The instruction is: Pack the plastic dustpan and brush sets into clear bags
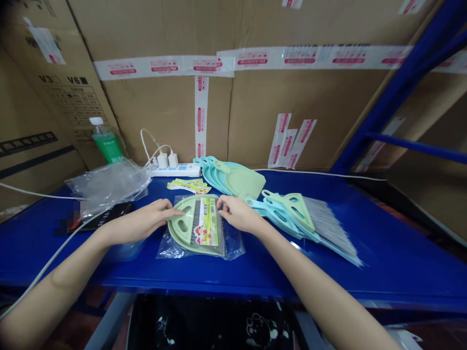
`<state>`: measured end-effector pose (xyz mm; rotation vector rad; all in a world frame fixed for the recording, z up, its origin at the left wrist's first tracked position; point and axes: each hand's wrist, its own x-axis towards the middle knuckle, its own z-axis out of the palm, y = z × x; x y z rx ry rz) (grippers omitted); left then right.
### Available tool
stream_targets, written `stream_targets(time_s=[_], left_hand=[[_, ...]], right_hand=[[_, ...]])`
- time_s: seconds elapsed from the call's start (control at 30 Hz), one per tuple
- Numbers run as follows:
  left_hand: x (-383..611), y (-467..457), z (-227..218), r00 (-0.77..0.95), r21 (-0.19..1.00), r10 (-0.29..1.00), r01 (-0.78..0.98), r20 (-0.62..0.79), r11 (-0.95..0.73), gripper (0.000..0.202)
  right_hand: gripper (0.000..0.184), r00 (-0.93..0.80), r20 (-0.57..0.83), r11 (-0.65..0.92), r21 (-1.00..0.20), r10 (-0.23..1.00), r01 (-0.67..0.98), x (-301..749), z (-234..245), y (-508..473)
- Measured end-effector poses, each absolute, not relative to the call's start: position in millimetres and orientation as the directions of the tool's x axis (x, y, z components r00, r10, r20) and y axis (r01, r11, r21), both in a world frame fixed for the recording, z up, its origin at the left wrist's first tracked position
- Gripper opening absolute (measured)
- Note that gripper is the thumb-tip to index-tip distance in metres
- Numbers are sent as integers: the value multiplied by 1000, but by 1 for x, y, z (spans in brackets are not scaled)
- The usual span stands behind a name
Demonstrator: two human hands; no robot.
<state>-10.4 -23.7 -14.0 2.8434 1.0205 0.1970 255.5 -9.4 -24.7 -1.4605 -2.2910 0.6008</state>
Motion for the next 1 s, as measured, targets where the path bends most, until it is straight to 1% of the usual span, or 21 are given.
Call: stream_targets(time_s=[0.1,0.17,0.27,0.37,0.47,0.53,0.6,0.7,0.77,0.83,0.87,0.93,1.0], left_hand=[[-11,-24,-14,763,152,642,627,81,-764,40],[-10,-25,-14,764,152,640,625,80,-765,40],[-10,-25,-13,768,150,636,622,75,-768,41],[-10,-25,-14,769,146,634,621,76,-770,41],[-10,-25,-14,770,138,634,621,74,-771,41],[-10,-25,-13,768,136,636,624,70,-769,41],[-10,-26,-13,766,137,639,628,66,-766,41],[-9,-26,-13,762,139,646,635,50,-760,42],[-9,-26,-13,761,134,648,638,47,-758,43],[-9,-25,-14,761,122,647,637,56,-761,42],[-10,-25,-14,762,116,645,637,60,-763,42],[-10,-25,-15,764,106,642,634,63,-766,43],[-10,-25,-15,765,98,641,634,66,-767,44]], right_hand=[[9,-386,44,342,-563,921,752,254,-24,-10],[6,-392,48,347,-572,919,743,254,-26,-9],[9,-371,124,375,-546,921,749,253,-31,-7],[18,-321,180,366,-527,930,767,251,-36,-6],[12,-283,190,341,-548,940,764,249,-39,-6],[12,-274,203,340,-598,940,726,248,-38,-6],[13,-281,180,323,-701,943,635,250,-35,-5],[13,-327,48,199,-873,944,446,253,-32,-2],[18,-360,-18,137,-906,933,400,255,-31,0],[27,-377,-3,187,-864,926,467,255,-33,-1],[31,-377,35,247,-812,925,529,254,-34,-2],[39,-368,130,359,-655,921,665,251,-36,-6],[46,-364,168,398,-495,916,772,248,-37,-11]])
